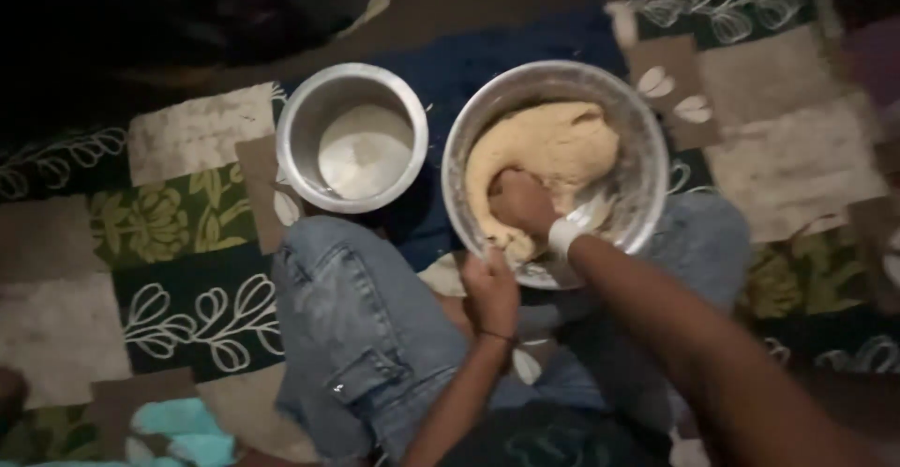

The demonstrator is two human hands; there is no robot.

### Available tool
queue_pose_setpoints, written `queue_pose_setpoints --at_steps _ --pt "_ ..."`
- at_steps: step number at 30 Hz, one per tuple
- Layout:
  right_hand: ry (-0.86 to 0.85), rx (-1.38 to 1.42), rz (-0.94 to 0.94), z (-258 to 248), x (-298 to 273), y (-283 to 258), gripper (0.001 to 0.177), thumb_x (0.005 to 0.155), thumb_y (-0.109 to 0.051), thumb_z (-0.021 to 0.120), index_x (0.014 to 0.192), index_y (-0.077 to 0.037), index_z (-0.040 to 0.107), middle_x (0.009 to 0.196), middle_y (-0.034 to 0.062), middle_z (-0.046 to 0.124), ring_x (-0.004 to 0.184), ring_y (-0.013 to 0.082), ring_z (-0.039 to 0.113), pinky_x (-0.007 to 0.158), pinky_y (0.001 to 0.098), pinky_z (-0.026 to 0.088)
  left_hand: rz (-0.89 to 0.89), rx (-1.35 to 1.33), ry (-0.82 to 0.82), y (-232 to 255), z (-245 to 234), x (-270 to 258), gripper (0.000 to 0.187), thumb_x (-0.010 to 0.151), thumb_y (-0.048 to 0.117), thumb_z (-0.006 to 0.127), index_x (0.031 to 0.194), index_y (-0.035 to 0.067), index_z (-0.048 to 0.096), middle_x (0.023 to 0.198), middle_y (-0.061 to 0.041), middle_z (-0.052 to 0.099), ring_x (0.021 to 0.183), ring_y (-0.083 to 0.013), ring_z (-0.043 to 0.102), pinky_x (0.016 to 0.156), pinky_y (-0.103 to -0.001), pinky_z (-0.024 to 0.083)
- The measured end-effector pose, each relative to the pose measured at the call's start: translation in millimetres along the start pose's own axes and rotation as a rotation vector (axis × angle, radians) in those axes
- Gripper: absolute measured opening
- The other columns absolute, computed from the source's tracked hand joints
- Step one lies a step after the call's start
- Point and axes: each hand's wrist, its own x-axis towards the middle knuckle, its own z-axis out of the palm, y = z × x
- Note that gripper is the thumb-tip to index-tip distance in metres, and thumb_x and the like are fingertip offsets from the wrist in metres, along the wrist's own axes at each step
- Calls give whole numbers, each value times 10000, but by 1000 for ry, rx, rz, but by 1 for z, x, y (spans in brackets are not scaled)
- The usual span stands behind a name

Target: The person kneads dough inside a bowl by hand, repeatedly punching, turning, and pressing it.

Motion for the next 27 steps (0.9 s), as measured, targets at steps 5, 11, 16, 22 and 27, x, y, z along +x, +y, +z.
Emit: queue_pose_setpoints --at_steps 5,11,16,22,27 --pt "-190 -201 -431 -77 -66 -41 208 743 -276 696 679 -80 720 770 156 723 775 353 724 762 495 550 255 -311 -112 -29 4 11 418 1088 301 526 835 -27 579 677 -88 582 641 -209 558 597 -390 469" --pt "-215 -100 75 -88 -91 -97 190 724 -233 702 798 -66 756 853 227 729 842 412 712 779 522 567 -61 -638 -274 -4 -15 -5 367 1098 337 435 898 76 597 623 29 494 459 -63 428 420 -248 328" --pt "-352 -314 36 -55 -64 -83 285 788 -271 691 895 -8 724 878 257 724 880 437 718 794 533 568 -90 -459 -278 6 -24 -5 381 1089 320 462 838 61 585 619 10 522 505 -90 488 465 -283 392" --pt "-524 -334 274 -31 8 -85 265 802 -260 686 934 -35 737 981 257 722 924 439 716 780 537 565 -188 -256 -276 8 -30 13 401 1049 314 518 775 30 589 598 -23 548 529 -121 525 493 -323 425" --pt "-608 -429 -14 -8 26 -35 262 825 -312 668 921 -89 766 1045 204 733 1006 393 711 835 525 562 -216 -187 -294 21 -23 38 406 1034 312 530 753 24 581 579 -50 563 525 -132 538 499 -334 431"
